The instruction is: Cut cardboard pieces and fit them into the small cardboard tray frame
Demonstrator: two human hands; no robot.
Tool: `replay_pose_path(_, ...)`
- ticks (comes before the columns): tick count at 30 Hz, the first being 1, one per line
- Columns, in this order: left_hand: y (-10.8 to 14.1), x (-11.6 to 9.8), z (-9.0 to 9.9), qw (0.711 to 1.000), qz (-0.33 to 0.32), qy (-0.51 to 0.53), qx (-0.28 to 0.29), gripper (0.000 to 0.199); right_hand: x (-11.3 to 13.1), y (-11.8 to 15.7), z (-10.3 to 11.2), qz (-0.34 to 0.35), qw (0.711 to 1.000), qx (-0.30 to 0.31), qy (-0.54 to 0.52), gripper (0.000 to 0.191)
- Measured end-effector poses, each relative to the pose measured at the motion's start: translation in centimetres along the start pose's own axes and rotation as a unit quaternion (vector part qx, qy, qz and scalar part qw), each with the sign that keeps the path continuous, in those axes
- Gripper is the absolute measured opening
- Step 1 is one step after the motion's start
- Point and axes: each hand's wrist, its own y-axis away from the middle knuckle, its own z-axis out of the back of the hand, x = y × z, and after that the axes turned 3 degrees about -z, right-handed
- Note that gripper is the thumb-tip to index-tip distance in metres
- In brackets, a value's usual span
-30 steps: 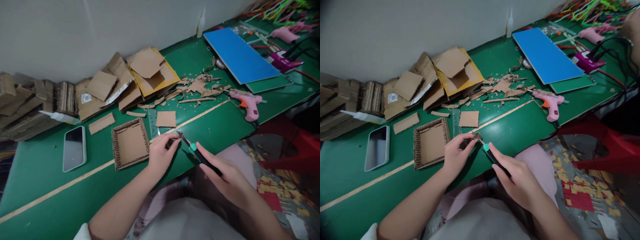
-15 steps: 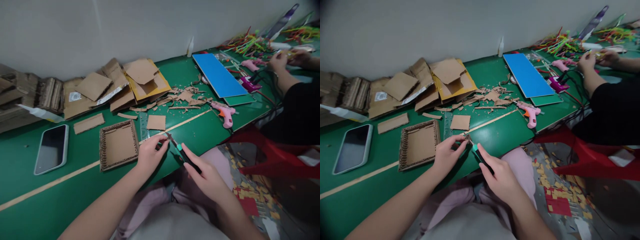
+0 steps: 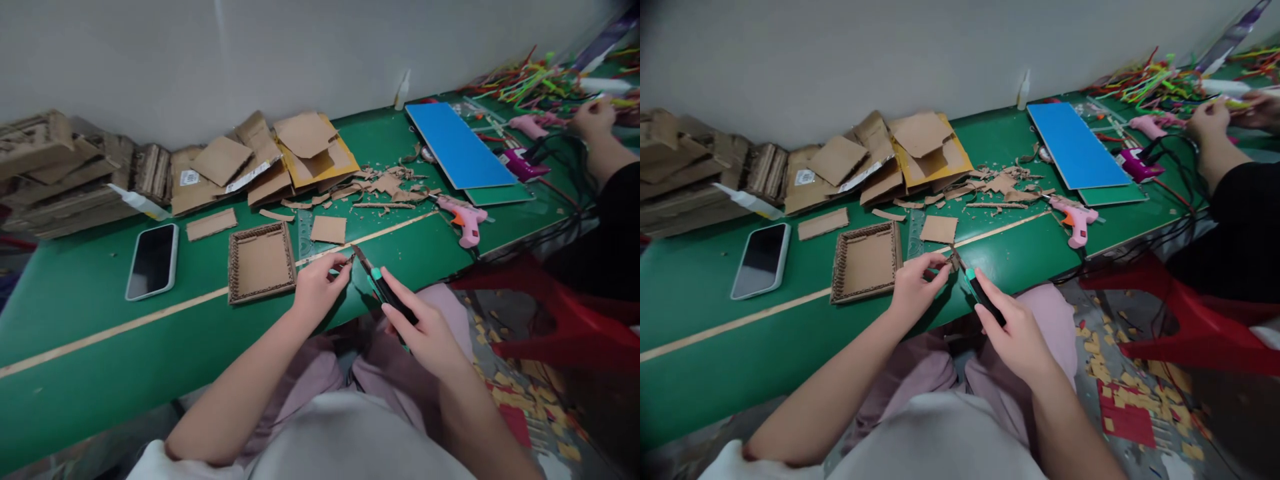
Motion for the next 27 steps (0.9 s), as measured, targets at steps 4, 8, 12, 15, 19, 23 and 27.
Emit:
replay_pose_path(4,0.50,-0.05,-0.28,1.000,-0.002,-0.004,-0.016,0.005,0.29,0.31,0.30,-0.004,1.000,0.007,-0.002,0.050)
replay_pose_path(8,0.63,-0.05,-0.52,1.000,-0.003,-0.006,-0.023,0.006,0.54,0.37,0.42,0.013,1.000,0.015,0.011,0.049)
replay_pose_path(12,0.56,-0.16,-0.55,1.000,0.001,-0.010,-0.027,0.005,0.58,0.33,0.41,0.021,0.999,0.015,0.018,0.049)
replay_pose_path(15,0.54,-0.20,-0.53,1.000,-0.001,-0.011,-0.026,0.006,0.55,0.33,0.36,0.024,0.999,0.017,0.019,0.048)
replay_pose_path(19,0.55,-0.18,-0.55,1.000,-0.001,-0.010,-0.026,0.006,0.46,0.38,0.20,0.030,0.999,0.016,0.027,0.048)
replay_pose_path(23,0.53,-0.25,-0.54,1.000,0.000,-0.012,-0.021,0.006,0.35,0.52,0.06,0.037,0.998,0.008,0.042,0.048)
replay_pose_path(27,0.46,-0.36,-0.45,1.000,0.008,-0.016,-0.013,0.008,0.27,0.59,0.01,0.042,0.998,0.003,0.049,0.049)
